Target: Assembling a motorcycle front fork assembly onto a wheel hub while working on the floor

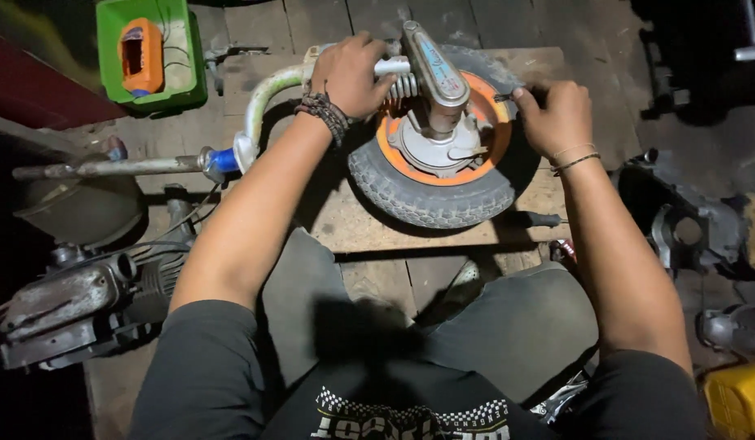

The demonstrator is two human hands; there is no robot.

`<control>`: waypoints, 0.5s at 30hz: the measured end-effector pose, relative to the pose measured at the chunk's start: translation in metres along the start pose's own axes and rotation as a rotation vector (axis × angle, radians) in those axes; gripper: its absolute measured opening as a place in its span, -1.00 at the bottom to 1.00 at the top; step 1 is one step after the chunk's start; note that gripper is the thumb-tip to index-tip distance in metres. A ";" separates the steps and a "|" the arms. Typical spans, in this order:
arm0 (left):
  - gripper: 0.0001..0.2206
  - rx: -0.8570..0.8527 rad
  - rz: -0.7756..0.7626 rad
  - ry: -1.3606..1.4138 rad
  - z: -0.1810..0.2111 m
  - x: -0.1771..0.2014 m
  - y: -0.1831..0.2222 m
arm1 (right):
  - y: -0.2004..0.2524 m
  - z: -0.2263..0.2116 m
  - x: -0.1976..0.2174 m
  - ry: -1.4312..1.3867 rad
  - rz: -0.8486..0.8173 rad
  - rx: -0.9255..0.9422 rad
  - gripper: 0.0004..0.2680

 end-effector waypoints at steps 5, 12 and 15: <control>-0.73 0.050 -0.035 -0.065 -0.015 0.009 0.007 | -0.006 0.006 -0.017 0.110 -0.007 0.037 -0.83; -0.69 0.032 -0.040 -0.041 -0.012 -0.005 0.006 | -0.006 0.010 -0.028 0.213 -0.041 0.031 -0.78; -0.71 0.028 -0.051 -0.018 -0.001 -0.004 0.001 | -0.005 0.014 -0.032 0.252 -0.098 -0.012 -0.75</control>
Point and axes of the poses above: each hand's wrist, its own y-axis away from the middle knuckle, its own x-axis out of the back of the hand, z = x × y, the point moved 8 cm from there along -y, towards the middle knuckle, and after that the axes turned 13 degrees about z, right-handed, at the moved point
